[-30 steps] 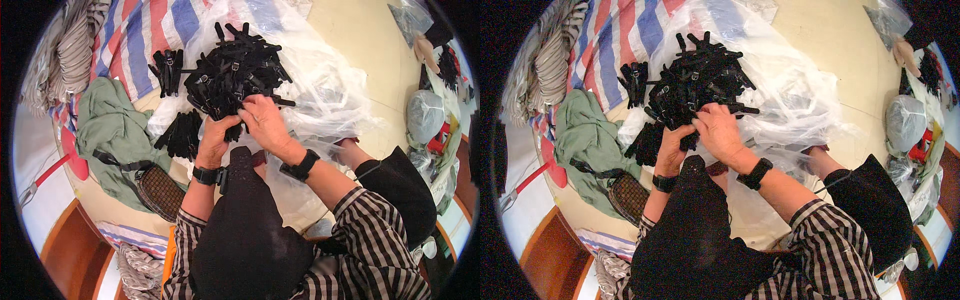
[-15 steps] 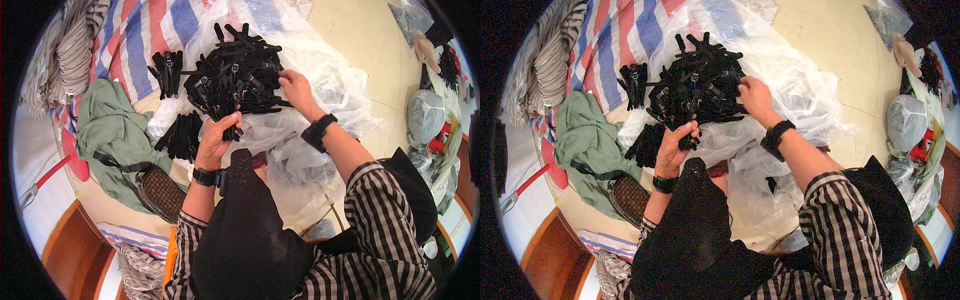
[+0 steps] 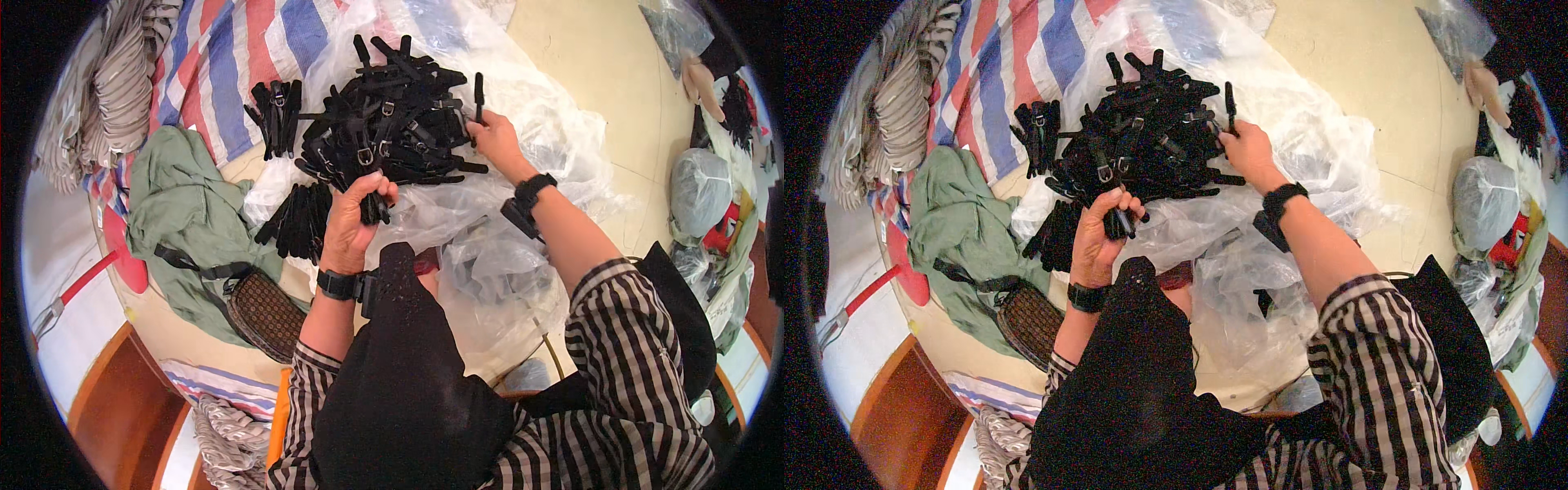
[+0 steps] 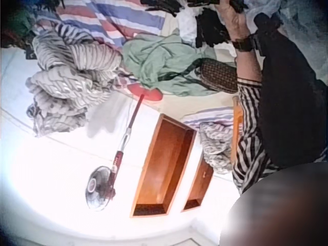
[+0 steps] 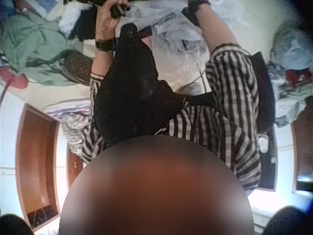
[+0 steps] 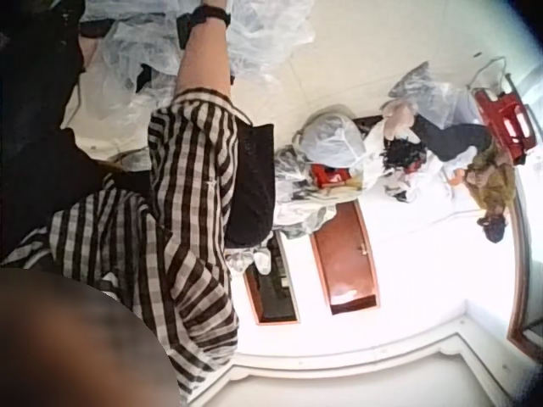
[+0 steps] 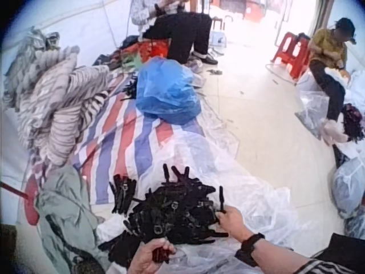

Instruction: Inspecting and sorting black buckled shoe straps from a pile.

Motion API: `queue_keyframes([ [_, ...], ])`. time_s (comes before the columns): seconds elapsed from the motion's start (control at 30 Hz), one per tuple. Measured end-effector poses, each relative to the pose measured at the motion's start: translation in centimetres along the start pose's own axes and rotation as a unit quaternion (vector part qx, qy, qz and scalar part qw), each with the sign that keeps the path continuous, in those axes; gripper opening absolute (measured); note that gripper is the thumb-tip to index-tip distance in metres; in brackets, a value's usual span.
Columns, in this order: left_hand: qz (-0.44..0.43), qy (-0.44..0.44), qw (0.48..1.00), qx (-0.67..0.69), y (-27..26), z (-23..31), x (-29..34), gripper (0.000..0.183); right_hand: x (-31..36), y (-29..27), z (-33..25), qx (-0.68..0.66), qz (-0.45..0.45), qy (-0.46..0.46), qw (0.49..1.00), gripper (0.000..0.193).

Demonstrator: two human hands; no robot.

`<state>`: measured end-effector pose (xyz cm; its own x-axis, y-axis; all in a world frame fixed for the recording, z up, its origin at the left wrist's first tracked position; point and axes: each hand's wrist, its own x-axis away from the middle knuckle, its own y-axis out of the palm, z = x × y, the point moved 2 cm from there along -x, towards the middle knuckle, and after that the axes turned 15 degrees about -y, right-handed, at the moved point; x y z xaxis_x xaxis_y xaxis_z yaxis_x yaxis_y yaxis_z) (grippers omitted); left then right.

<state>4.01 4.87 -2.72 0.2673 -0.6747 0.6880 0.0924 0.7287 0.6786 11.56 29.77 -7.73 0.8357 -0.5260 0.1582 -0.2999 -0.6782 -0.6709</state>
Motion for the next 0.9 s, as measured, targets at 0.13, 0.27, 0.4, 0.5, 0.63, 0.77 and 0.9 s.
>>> queue_keyframes([
  [0.13, 0.062, -0.004, 0.998, 0.002, -1.0, 0.4, 1.0, 0.019, 2.3, -0.1, -0.8, -0.216, -0.071, 0.082, 0.970, 0.017],
  [0.27, 0.019, -0.017, 1.000, -0.005, -0.7, 0.0, 0.2, 0.023, 4.9, -2.8, -2.4, -0.278, -0.072, 0.109, 0.952, 0.015],
  [0.4, 0.007, -0.002, 1.000, -0.016, -0.4, 0.0, 0.3, 0.021, 7.3, -3.4, -4.2, -0.439, -0.026, 0.164, 0.883, 0.014],
  [0.5, 0.005, 0.037, 0.999, -0.031, 0.8, 0.4, 0.8, 0.020, 8.2, -3.6, -5.2, -0.457, -0.067, 0.141, 0.875, 0.014],
  [0.63, 0.019, 0.128, 0.983, -0.129, 3.3, 1.3, 1.8, 0.024, 7.6, -4.7, -6.3, -0.302, -0.242, 0.116, 0.915, 0.013],
  [0.77, 0.080, 0.192, 0.910, -0.359, 3.8, 1.8, 2.5, 0.034, 7.1, -4.9, -8.4, -0.267, -0.318, 0.047, 0.908, 0.013],
  [0.9, 0.101, 0.117, 0.863, -0.481, 4.8, 1.1, 3.0, 0.030, 6.4, -5.5, -10.2, -0.283, -0.349, 0.012, 0.893, 0.016],
])
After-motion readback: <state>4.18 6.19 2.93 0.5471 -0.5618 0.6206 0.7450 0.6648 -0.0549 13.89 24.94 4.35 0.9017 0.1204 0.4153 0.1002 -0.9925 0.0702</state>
